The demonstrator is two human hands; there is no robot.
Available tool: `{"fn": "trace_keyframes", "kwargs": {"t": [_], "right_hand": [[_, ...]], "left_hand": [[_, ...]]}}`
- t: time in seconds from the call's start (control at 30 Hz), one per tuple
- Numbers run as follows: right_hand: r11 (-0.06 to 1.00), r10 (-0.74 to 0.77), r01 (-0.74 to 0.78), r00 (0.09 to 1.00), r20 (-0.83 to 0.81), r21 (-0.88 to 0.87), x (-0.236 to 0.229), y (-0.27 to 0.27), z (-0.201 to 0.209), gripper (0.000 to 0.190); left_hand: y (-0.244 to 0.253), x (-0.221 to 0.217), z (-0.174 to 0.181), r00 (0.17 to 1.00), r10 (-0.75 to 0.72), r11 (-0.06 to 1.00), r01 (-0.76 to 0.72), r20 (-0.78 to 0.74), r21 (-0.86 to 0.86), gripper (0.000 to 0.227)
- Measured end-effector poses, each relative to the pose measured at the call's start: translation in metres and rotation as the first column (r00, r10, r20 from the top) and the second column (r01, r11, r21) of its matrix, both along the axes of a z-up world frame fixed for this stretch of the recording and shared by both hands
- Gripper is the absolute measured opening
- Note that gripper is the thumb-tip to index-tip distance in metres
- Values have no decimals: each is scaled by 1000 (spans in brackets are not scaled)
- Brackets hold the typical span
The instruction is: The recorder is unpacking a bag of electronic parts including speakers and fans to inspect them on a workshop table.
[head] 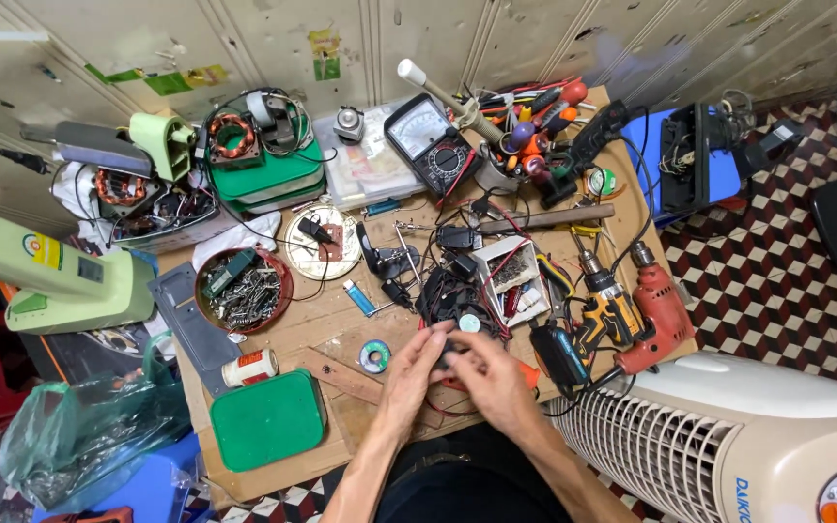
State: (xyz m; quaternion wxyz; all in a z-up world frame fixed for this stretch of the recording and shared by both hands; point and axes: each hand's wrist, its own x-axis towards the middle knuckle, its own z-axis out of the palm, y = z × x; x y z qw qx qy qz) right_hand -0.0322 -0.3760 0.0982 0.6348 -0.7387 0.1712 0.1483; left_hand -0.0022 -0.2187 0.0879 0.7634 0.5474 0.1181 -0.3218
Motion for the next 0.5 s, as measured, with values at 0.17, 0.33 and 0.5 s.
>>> {"fn": "trace_keyframes", "kwargs": {"t": [0.17, 0.33, 0.5], "right_hand": [[946, 225, -205, 973, 56, -249, 25, -13, 5, 35], [738, 157, 38, 962, 225, -674, 83, -41, -56, 34], [381, 504, -4, 839, 204, -925, 124, -36, -88, 28]], "left_hand": [[35, -13, -18, 998, -28, 932, 3, 62, 362, 50], [54, -15, -6, 983, -45, 870, -50, 180, 490, 49], [50, -19, -6, 993, 43, 888, -87, 107, 452, 42]]}}
